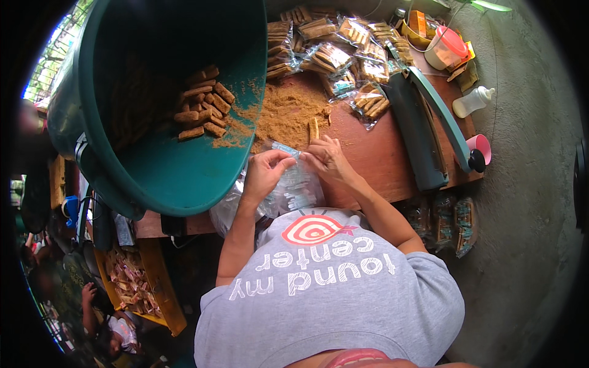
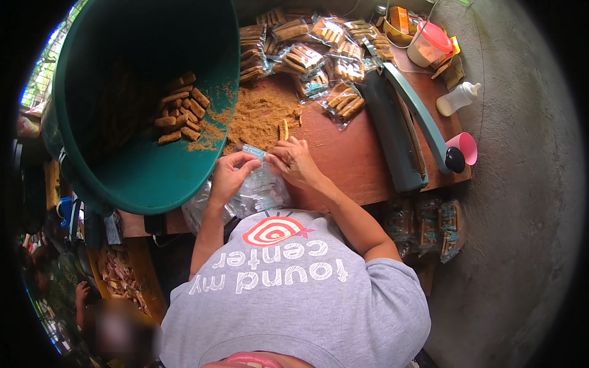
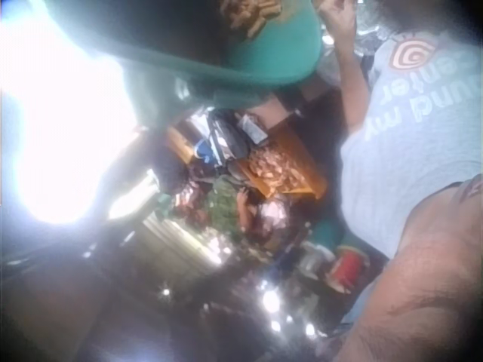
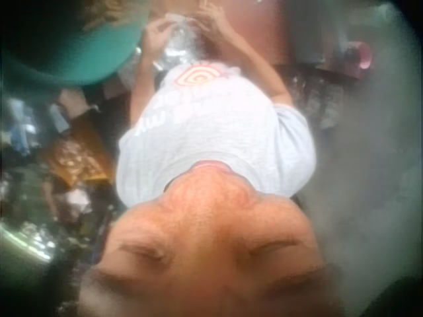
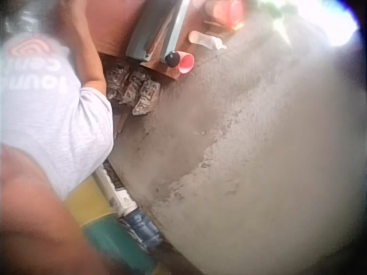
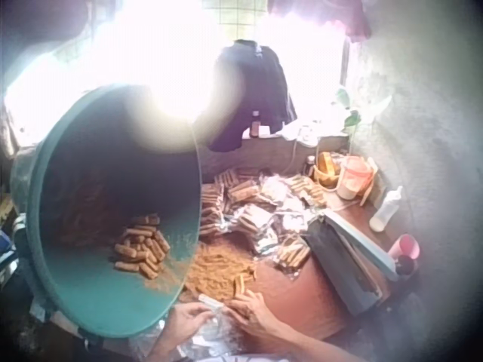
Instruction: The person packs biscuits into plastic bags by hand, seals the filled bags with a heat sealer machine, and tips more biscuits from a large bucket onto the table.
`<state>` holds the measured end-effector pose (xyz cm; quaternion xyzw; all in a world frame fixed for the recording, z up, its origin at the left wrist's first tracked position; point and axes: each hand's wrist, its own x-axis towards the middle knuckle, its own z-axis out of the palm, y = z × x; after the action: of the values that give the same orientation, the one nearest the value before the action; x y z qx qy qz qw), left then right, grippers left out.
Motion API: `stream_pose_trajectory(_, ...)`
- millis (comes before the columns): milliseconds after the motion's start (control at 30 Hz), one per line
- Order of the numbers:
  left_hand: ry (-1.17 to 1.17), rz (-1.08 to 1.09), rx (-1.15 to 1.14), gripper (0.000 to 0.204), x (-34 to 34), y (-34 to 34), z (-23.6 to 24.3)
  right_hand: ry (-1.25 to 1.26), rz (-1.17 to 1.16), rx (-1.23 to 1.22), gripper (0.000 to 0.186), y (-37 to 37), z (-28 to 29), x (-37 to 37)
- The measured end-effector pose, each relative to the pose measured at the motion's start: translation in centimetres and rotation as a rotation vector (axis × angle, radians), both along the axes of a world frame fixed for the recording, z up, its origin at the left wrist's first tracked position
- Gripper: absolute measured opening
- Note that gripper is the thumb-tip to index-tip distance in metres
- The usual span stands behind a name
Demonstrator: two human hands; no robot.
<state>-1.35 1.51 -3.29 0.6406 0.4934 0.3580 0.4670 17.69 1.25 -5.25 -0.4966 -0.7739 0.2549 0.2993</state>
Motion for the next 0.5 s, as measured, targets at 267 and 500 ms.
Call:
stream_pose_trajectory(267, -0.003, -0.070, 0.098, 0.026, 0.4, 0.8, -2.6, 0.763, -0.090, -0.343, 0.021, -0.4, -1.2, 0.2)
stream_pose_trajectory(500, -0.319, -0.244, -0.006, 0.035, 0.0, 1.1, -2.5, 0.672, 0.052, -0.474, 0.028, -0.3, 0.2, 1.6)
